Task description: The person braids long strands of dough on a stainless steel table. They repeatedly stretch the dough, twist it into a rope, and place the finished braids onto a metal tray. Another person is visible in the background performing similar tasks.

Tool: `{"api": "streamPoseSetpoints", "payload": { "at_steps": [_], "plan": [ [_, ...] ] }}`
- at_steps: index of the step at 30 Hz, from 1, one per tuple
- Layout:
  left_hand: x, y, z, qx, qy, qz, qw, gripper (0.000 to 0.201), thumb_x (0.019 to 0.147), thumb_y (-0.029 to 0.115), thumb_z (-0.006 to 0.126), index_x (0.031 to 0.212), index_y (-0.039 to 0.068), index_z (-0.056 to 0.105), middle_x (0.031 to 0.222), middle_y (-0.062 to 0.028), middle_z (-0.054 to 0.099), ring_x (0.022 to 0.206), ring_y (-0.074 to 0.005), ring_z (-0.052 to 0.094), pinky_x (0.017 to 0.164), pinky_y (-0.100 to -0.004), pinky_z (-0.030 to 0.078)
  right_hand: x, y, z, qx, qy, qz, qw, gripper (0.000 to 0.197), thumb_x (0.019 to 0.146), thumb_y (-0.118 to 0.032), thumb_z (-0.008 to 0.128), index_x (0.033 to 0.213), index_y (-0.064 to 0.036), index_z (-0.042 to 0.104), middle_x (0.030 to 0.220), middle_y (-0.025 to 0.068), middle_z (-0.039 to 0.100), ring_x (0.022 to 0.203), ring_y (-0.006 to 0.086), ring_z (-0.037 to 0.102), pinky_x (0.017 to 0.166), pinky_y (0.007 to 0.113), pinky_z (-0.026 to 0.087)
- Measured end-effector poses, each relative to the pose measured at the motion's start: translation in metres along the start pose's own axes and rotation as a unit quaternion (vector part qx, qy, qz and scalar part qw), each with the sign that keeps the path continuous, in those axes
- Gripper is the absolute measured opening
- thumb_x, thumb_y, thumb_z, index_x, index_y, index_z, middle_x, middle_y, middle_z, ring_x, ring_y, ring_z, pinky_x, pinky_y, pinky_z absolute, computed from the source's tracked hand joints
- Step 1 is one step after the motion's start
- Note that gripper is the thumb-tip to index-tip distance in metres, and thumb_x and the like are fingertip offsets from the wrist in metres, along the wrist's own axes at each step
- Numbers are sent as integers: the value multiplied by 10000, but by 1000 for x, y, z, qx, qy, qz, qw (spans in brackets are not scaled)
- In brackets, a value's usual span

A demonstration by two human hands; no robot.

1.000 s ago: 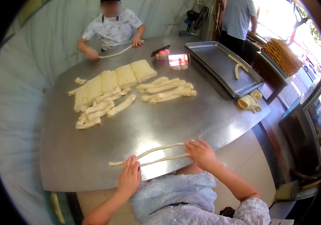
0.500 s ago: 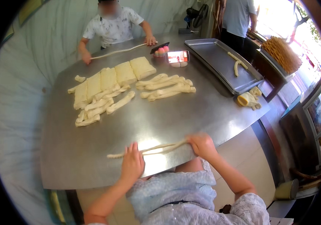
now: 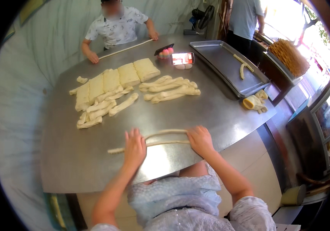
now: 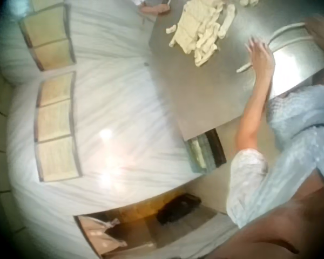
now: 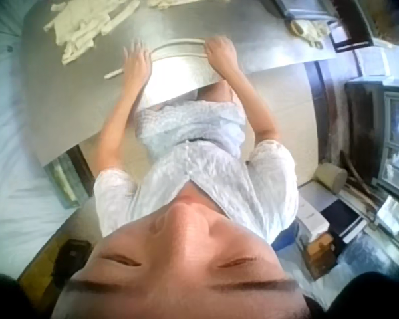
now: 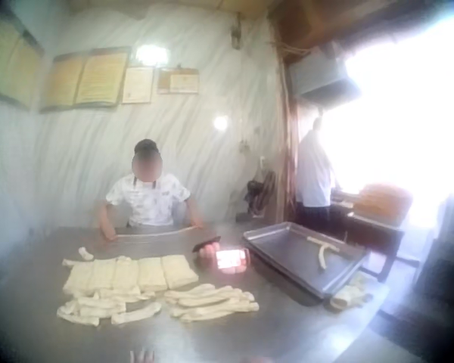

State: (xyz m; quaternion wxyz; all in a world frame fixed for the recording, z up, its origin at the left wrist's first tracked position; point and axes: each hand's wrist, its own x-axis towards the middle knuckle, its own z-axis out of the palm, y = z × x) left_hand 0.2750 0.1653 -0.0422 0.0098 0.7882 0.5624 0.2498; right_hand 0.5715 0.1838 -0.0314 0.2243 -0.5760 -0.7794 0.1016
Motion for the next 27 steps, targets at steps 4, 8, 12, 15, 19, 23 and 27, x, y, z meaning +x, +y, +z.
{"api": "streamPoseSetpoints", "payload": {
  "at_steps": [4,8,12,15,19,23,27],
  "plan": [
    [-15,4,-11,63,-135,125,981,616,918,267,602,1438,-30,454,1571,-246,353,1481,-406,295,1197,-593,226,-18,1,9,-96,111,-189,971,250,886,-113,655,1126,-64,706,1264,121,643,1174,298,595,960,433,478],
    [-83,29,-24,-73,-89,87,990,528,917,148,590,1385,-65,473,1520,-280,413,1445,-436,351,1186,-566,284,-52,12,-3,-32,46,-230,972,306,880,-88,638,1179,-44,688,1277,137,637,1161,313,598,973,451,475],
    [-10,15,6,-40,-25,-2,999,466,922,107,568,1356,-48,499,1506,-292,421,1440,-444,354,1175,-596,278,-8,9,2,23,-34,-49,998,391,875,-92,637,1259,-22,647,1370,147,605,1261,333,561,1103,477,420],
    [22,16,-11,71,-33,87,993,478,927,114,565,1361,-70,483,1495,-306,419,1431,-454,355,1166,-630,264,-1,-3,14,-57,49,-112,991,379,900,-97,612,1269,-19,639,1409,145,575,1299,314,532,1132,477,392],
    [-64,35,-19,-58,-95,110,988,464,935,112,564,1350,-85,494,1489,-303,424,1396,-463,399,1165,-620,273,-55,10,-6,-94,9,-254,962,394,898,-99,589,1282,-23,629,1453,152,536,1333,307,497,1141,475,375],
    [-45,41,-7,-101,-61,-23,993,461,940,111,568,1351,-85,502,1490,-298,425,1363,-466,440,1164,-611,282,-35,15,0,29,-94,-102,990,395,886,-85,578,1271,-18,636,1444,166,543,1310,310,519,1113,457,403],
    [26,13,6,49,-18,57,997,516,933,155,590,1386,-69,486,1505,-289,418,1401,-449,400,1162,-598,293,13,-2,7,-47,16,-69,996,344,883,-62,565,1210,-25,665,1349,168,611,1241,322,573,1058,439,450]
  ]
}}
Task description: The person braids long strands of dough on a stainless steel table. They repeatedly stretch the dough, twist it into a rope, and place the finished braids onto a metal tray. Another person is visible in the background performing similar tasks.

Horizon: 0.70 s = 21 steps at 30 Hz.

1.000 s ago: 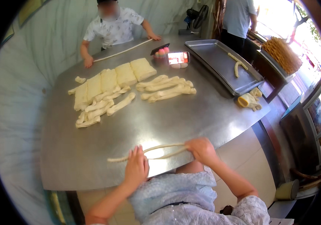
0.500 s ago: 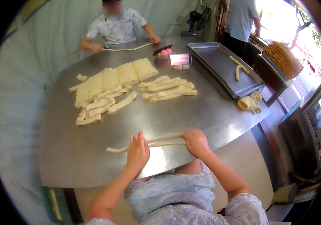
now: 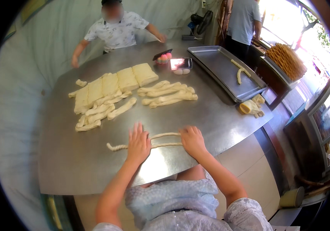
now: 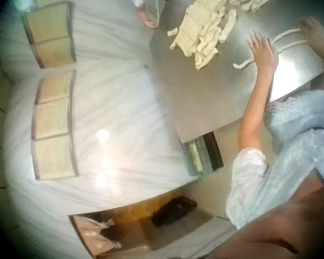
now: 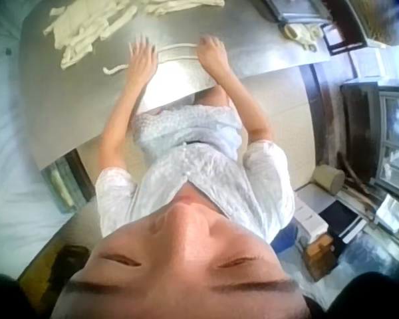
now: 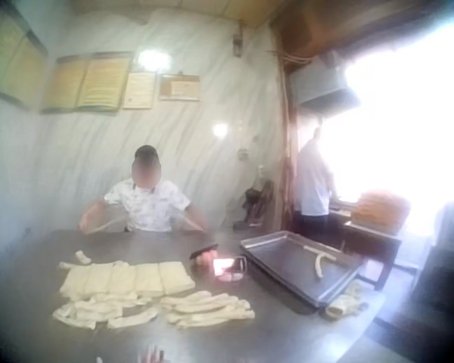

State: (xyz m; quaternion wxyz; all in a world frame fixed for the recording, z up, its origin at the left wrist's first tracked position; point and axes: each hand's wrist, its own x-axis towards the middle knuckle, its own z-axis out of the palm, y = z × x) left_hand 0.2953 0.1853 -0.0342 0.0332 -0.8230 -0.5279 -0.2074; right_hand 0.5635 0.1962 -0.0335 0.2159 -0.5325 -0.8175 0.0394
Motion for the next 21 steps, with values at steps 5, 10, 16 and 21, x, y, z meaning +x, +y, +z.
{"api": "streamPoseSetpoints", "payload": {
  "at_steps": [5,10,16,21],
  "plan": [
    [-81,33,-22,-75,-125,75,986,598,922,188,607,1432,-70,432,1548,-264,380,1454,-425,342,1201,-553,273,-52,7,7,-10,72,-184,980,304,876,-74,595,1164,-37,685,1283,163,645,1197,335,598,1011,442,478],
    [-43,36,-2,-133,-4,-89,987,424,962,99,541,1337,-93,491,1411,-305,485,1332,-452,463,1141,-574,342,-32,8,3,79,-43,-30,995,315,879,-91,625,1184,-39,687,1342,164,616,1216,309,594,1006,460,482],
    [-30,20,-5,-41,-74,66,994,619,913,213,616,1424,-86,435,1544,-302,360,1463,-421,323,1190,-584,260,-17,-5,-1,-35,111,-166,979,311,875,-64,616,1176,-45,690,1203,137,685,1092,303,638,922,452,511],
    [-79,46,-12,-115,-46,14,992,540,953,121,567,1411,-117,409,1446,-329,458,1381,-469,426,1191,-575,285,-60,8,-2,67,-1,-114,991,330,863,-67,621,1187,-34,679,1312,139,627,1167,323,594,995,438,485]
  ]
}}
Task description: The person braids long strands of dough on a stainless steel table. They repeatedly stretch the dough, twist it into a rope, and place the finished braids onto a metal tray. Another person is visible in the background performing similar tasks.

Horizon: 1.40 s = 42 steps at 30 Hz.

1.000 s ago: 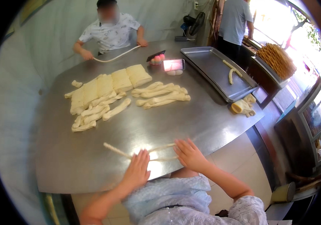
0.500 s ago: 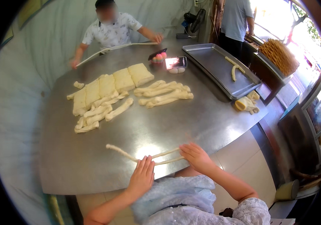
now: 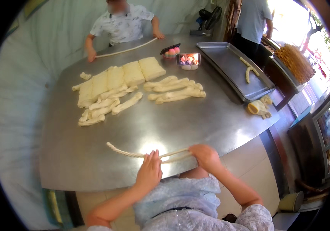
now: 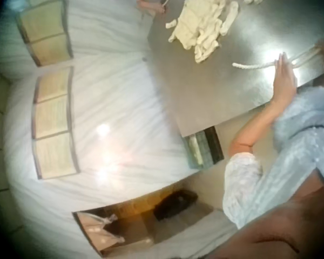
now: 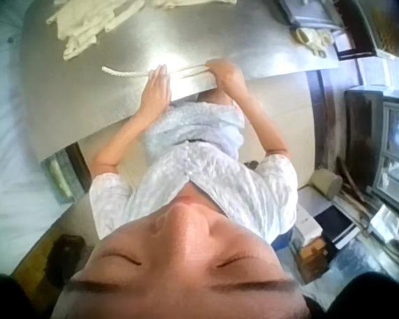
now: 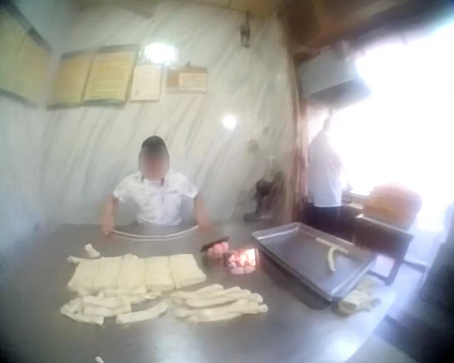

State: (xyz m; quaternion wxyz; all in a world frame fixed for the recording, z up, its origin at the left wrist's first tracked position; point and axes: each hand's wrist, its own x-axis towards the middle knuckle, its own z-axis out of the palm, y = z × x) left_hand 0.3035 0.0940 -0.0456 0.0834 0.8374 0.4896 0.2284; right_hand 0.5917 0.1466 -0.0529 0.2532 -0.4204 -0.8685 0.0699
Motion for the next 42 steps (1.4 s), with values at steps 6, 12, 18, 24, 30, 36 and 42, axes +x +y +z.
{"api": "streamPoseSetpoints", "payload": {
  "at_steps": [6,12,18,24,30,36,42],
  "plan": [
    [96,-41,-3,128,30,22,991,486,988,184,490,1392,-86,472,1491,-300,431,1438,-426,361,1195,-576,244,68,3,5,-100,67,71,990,320,841,-52,609,1150,-44,693,1208,127,653,1149,302,602,1002,438,479],
    [-8,13,-6,21,-24,58,998,579,933,152,606,1405,-122,415,1487,-317,422,1403,-465,399,1167,-577,327,-3,-3,-4,-77,34,-50,995,352,824,-68,614,1166,-30,683,1142,152,654,1066,324,614,918,442,501],
    [96,-41,17,78,68,-3,995,504,968,157,539,1383,-113,444,1398,-313,496,1366,-447,425,1156,-607,296,73,11,7,-76,4,129,989,332,838,-90,620,1156,-22,690,1320,157,632,1225,306,590,1041,423,477],
    [14,3,5,19,-53,66,996,588,918,147,608,1423,-94,424,1490,-300,425,1411,-444,392,1171,-595,298,5,7,8,-102,69,-83,989,280,862,-94,622,1120,-16,696,1326,150,628,1220,320,589,1037,457,474],
    [95,-35,33,77,70,-44,994,495,957,166,558,1349,-124,470,1444,-298,469,1371,-458,425,1160,-602,297,63,0,2,-2,-23,169,985,273,872,-118,632,1120,-24,700,1323,158,633,1221,317,596,1074,478,456],
    [26,7,4,30,-103,94,990,674,902,234,626,1448,-94,407,1548,-298,358,1462,-429,329,1192,-589,259,13,2,9,-83,95,-74,989,205,876,-134,658,1032,-9,702,1195,167,695,1139,346,641,1023,469,502],
    [67,1,27,-3,93,-21,995,541,907,111,593,1368,-123,437,1422,-328,459,1305,-486,474,1130,-635,325,38,4,12,-12,6,103,995,281,852,-127,662,1103,-4,696,1243,166,673,1155,334,632,1032,466,493]
  ]
}}
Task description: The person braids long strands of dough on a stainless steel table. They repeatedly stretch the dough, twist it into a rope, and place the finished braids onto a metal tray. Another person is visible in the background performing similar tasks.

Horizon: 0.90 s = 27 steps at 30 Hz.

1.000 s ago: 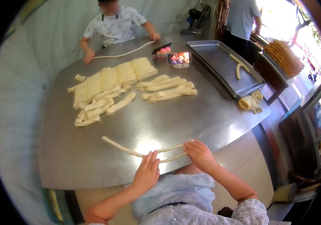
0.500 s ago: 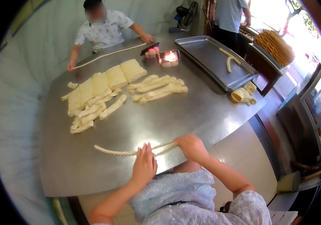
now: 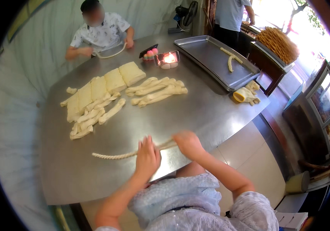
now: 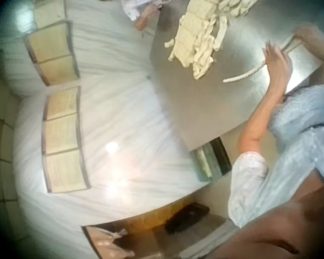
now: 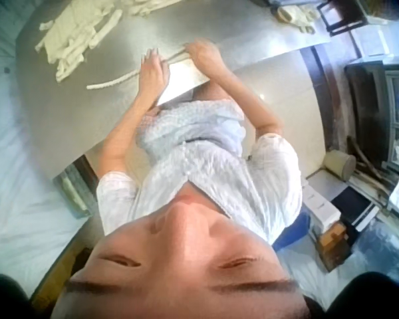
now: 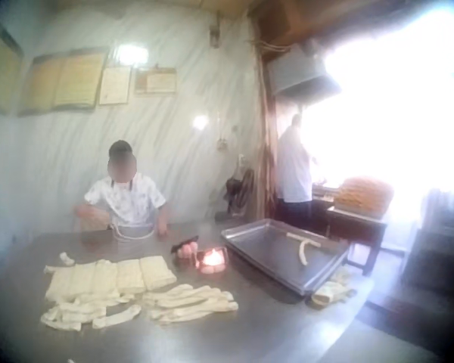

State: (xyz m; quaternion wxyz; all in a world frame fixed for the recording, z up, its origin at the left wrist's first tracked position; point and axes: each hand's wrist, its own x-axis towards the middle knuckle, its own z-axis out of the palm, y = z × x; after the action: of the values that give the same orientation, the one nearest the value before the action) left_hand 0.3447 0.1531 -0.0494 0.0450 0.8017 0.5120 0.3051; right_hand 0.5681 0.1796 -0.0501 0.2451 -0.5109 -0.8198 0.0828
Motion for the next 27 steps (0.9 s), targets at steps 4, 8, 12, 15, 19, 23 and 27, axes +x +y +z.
{"api": "streamPoseSetpoints", "payload": {
  "at_steps": [4,8,12,15,19,23,27],
  "plan": [
    [46,-20,-10,162,-85,115,976,614,925,234,596,1427,-76,427,1519,-248,428,1431,-404,375,1171,-605,269,28,-3,4,-70,143,-54,986,280,855,-97,623,1112,-4,684,1201,145,665,1120,291,622,987,451,497],
    [-41,11,-30,-13,-186,127,974,635,906,281,639,1407,-67,465,1538,-290,375,1440,-455,340,1172,-615,266,-37,10,-3,-41,117,-188,974,291,854,-90,610,1124,-18,688,1158,129,659,1072,300,614,918,451,508],
    [-20,17,-11,-14,-77,42,996,540,903,203,629,1333,-92,488,1483,-299,422,1390,-473,402,1168,-630,261,-18,0,-13,22,-35,-7,999,298,863,-90,601,1141,-29,690,1288,129,637,1206,308,582,1033,444,474],
    [39,-6,5,41,-64,28,997,582,909,233,624,1358,-105,470,1488,-290,423,1420,-442,374,1182,-628,231,26,-5,-10,-21,-1,54,998,274,881,-82,604,1136,-26,689,1299,137,644,1214,321,586,1065,446,454],
    [15,7,-13,48,-172,140,974,669,916,295,632,1416,-103,433,1545,-278,369,1462,-419,324,1197,-600,225,-10,5,8,-109,128,-115,979,274,869,-83,611,1124,-23,691,1229,141,660,1140,313,613,1002,443,477],
    [-46,27,-26,5,-176,125,976,676,922,326,641,1414,-92,441,1559,-286,347,1459,-441,322,1181,-600,259,-46,7,-5,-5,91,-151,984,263,848,-91,603,1084,-18,696,1172,136,662,1108,299,608,947,447,491],
    [28,9,13,27,-79,26,996,615,932,310,629,1389,-70,471,1534,-281,383,1446,-440,340,1170,-624,248,10,6,-7,-29,24,11,999,275,833,-83,612,1087,-9,687,1172,137,665,1121,303,606,962,444,488]
  ]
}}
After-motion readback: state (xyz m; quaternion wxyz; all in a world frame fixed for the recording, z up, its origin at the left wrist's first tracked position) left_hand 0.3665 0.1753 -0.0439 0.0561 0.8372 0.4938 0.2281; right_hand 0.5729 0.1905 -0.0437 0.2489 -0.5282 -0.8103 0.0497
